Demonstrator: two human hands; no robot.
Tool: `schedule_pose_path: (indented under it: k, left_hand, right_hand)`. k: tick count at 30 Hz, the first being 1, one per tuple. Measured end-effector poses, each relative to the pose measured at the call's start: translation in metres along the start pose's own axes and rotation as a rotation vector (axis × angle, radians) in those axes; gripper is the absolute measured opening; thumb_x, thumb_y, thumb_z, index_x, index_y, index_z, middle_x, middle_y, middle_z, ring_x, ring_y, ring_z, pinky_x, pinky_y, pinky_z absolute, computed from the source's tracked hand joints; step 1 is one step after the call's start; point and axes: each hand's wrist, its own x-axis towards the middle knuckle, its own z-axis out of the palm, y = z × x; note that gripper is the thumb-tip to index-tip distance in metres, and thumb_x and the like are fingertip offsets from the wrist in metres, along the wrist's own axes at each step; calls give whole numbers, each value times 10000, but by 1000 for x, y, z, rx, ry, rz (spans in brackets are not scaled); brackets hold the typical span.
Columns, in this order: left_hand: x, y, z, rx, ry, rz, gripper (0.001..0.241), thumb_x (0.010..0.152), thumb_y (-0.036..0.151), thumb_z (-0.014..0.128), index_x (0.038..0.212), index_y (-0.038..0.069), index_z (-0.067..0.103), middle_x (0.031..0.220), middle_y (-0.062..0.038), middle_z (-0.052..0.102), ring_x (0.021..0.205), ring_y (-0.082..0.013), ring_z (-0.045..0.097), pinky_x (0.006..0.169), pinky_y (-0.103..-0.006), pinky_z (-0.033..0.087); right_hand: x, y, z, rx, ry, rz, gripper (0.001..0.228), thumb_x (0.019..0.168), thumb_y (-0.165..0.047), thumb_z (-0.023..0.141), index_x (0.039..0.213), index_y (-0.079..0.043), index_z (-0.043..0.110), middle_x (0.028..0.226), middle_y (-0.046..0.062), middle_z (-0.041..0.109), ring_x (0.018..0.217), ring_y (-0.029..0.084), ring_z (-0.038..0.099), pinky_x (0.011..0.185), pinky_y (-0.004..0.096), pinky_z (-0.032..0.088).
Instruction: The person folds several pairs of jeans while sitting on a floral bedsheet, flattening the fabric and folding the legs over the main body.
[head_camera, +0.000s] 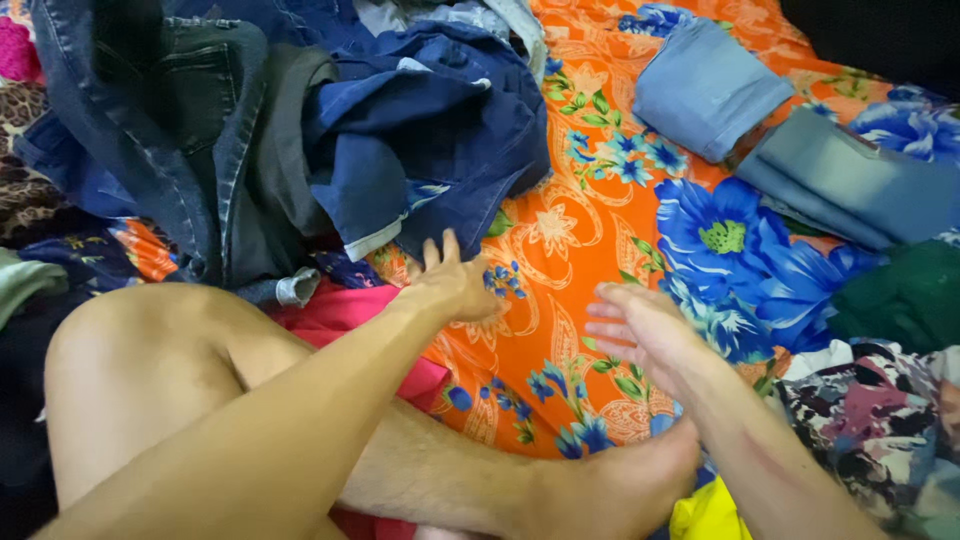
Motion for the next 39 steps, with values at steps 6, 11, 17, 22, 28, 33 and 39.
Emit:
schedule_pose_path:
  k: [6,11,17,22,28,33,39]
  left_hand:
    - [42,-5,38,11,136,-30,801,926,464,477,1584,56,272,1587,-139,368,1471,-350,314,1145,-631,313]
    - [49,-23,72,11,375,166,451,836,418,559,1129,114,717,1074,-127,621,1041,-343,606,790,-563,589]
    - [-19,-36,8,-106,822,94,336,779,236,739,1091,132,671,1056,-110,581,988,-353,633,759,-518,576]
    - [-65,-87,-46,44,1239,-189,436,805,235,783,1186,149,592,1182,-120,507,1078,-353,518,826,-505,470]
    - [-32,-169,-51,-255,1084,-473,397,873,325,722,1176,150,535,1085,-117,575,1055,-382,595,822,-597,489]
    - [-68,-116,-40,-152,1254,-116,125,858,160,630,958,94,597,810,-180,638,794,-440,698,688,-567,543]
    - [-129,-18,44,-142,895,442,132,746,336,664,810,228,625,704,-20,637,729,-281,698,615,-430,548]
  right_hand:
    - [-15,11,-9,18,14,8,605,960,-339,598,1478,-61,455,1359,190,609,1224,342,632,1046,516,473]
    - [-8,27,-11,-8,21,24,626,974,-336,590,1509,-60,418,1356,197,608,1208,348,647,1043,511,474]
    - [-22,23,-2,6,-7,-10,649,957,-343,589,1508,-43,424,1364,223,599,1240,365,625,1050,528,469]
    - [-13,32,6,-37,-37,3,644,977,-340,568,1516,-26,408,1386,236,589,1254,362,618,1041,505,469]
    - [-10,26,39,-56,-83,-11,621,963,-363,598,1475,-37,467,1341,238,614,1196,363,644,1027,530,483]
    - [-25,7,68,-76,-159,-73,655,947,-393,611,1488,-58,458,1329,211,619,1159,330,669,972,483,517]
    - [-65,-30,110,65,-316,-142,935,867,-604,564,1568,-20,359,1447,247,528,1266,350,578,1068,551,453]
